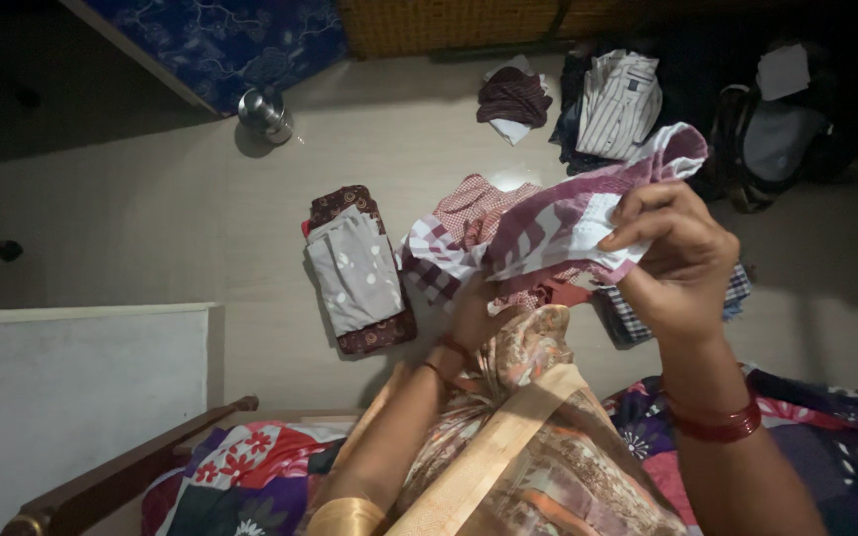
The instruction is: The person folds several pieces of clothing on the floor, including a blue and white checkered cloth, a red and white checkered cloth, and a pink striped cloth. Each item is smoothed, folded into a compact rectangle, and placed in a growing stack.
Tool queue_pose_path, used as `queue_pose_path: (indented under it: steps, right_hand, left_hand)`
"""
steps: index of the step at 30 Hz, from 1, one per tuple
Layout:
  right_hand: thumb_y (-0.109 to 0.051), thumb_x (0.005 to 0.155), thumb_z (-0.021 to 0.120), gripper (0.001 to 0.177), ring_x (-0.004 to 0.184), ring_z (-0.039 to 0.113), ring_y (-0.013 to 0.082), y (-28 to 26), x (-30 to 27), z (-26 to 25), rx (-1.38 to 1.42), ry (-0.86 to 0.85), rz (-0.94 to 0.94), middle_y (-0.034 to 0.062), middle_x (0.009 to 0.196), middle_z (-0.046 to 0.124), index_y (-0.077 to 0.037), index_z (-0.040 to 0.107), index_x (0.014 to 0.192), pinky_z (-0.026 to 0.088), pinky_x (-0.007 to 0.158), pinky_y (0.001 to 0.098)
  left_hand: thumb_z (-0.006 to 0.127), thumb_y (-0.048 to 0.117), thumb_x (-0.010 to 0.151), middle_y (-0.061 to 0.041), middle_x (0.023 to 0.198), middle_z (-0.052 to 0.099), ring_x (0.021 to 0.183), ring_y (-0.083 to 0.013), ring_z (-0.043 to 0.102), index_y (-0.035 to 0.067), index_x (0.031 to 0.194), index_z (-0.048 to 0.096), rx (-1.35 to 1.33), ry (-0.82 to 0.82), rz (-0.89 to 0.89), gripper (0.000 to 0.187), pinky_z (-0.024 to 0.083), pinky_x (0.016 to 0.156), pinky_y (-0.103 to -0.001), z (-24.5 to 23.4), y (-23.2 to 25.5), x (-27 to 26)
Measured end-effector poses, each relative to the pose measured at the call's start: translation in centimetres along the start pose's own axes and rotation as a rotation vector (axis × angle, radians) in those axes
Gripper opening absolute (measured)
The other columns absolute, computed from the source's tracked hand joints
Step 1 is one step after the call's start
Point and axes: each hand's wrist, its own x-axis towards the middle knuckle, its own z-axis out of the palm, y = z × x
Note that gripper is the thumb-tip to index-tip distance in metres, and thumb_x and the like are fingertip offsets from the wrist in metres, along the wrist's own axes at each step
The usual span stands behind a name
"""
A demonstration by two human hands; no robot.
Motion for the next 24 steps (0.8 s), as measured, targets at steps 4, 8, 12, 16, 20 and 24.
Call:
queue_pose_path:
  steps: [4, 8, 12, 16, 20, 24]
  right_hand:
    - [0.007, 0.084, 0.073, 0.013, 0.099, 0.063, 0.0096, -0.6, 0.1, 0.0, -0.018, 0.024, -0.026, 0.0036, 0.106, 0.062, -0.002, 0.074, 0.093, 0.052, 0.089, 0.0233]
    - [0.005, 0.086, 0.078, 0.011, 0.097, 0.062, 0.0087, -1.4, -0.2, 0.0, -0.055, 0.049, -0.028, 0.003, 0.106, 0.062, -0.002, 0.073, 0.092, 0.053, 0.088, 0.0231]
    - [0.004, 0.083, 0.082, 0.016, 0.095, 0.062, 0.0086, -2.2, -0.4, 0.5, -0.103, 0.049, -0.053, 0.0021, 0.104, 0.062, -0.003, 0.073, 0.093, 0.052, 0.085, 0.022]
    - [0.004, 0.082, 0.083, 0.019, 0.095, 0.062, 0.0086, -2.8, -0.7, 1.6, -0.12, 0.075, -0.078, 0.0022, 0.105, 0.062, -0.006, 0.073, 0.095, 0.052, 0.081, 0.0214]
    - [0.007, 0.08, 0.078, 0.02, 0.096, 0.062, 0.0082, -3.2, -0.6, 2.3, -0.122, 0.094, -0.105, 0.0025, 0.106, 0.06, -0.006, 0.074, 0.096, 0.051, 0.081, 0.0213]
    - [0.009, 0.081, 0.078, 0.02, 0.094, 0.061, 0.0079, -3.4, -0.5, 2.4, -0.119, 0.093, -0.14, 0.0022, 0.107, 0.061, -0.005, 0.073, 0.095, 0.052, 0.08, 0.0208]
  left_hand:
    - [0.07, 0.016, 0.096, -0.02, 0.12, 0.069, 0.104, -0.0378, 0.068, 0.003, 0.114, 0.07, 0.118, 0.103, -0.109, 0.022, 0.056, 0.092, -0.043, 1.4, 0.3, 0.4]
    - [0.062, 0.014, 0.097, -0.016, 0.103, 0.067, 0.089, -0.0342, 0.07, 0.005, 0.117, 0.065, -0.036, 0.108, -0.244, 0.022, 0.057, 0.075, -0.041, 0.1, -1.5, 0.7]
    - [0.064, 0.003, 0.087, -0.017, 0.102, 0.066, 0.091, -0.0354, 0.068, 0.003, 0.117, 0.062, 0.079, 0.126, 0.009, 0.03, 0.057, 0.078, -0.041, -2.4, -3.4, 0.0]
    - [0.063, 0.003, 0.09, -0.017, 0.106, 0.065, 0.08, -0.0317, 0.07, 0.004, 0.131, 0.054, -0.051, -0.011, -0.219, 0.042, 0.058, 0.072, -0.039, -4.4, -3.8, -1.8]
    - [0.06, 0.0, 0.094, -0.018, 0.12, 0.064, 0.105, -0.0388, 0.063, -0.001, 0.141, 0.039, 0.155, 0.142, 0.243, 0.052, 0.055, 0.085, -0.042, -5.9, -3.2, -1.8]
    - [0.058, -0.003, 0.093, -0.019, 0.112, 0.065, 0.099, -0.0392, 0.065, 0.001, 0.127, 0.056, 0.036, 0.146, 0.062, 0.034, 0.056, 0.084, -0.045, -6.6, -1.7, -1.9]
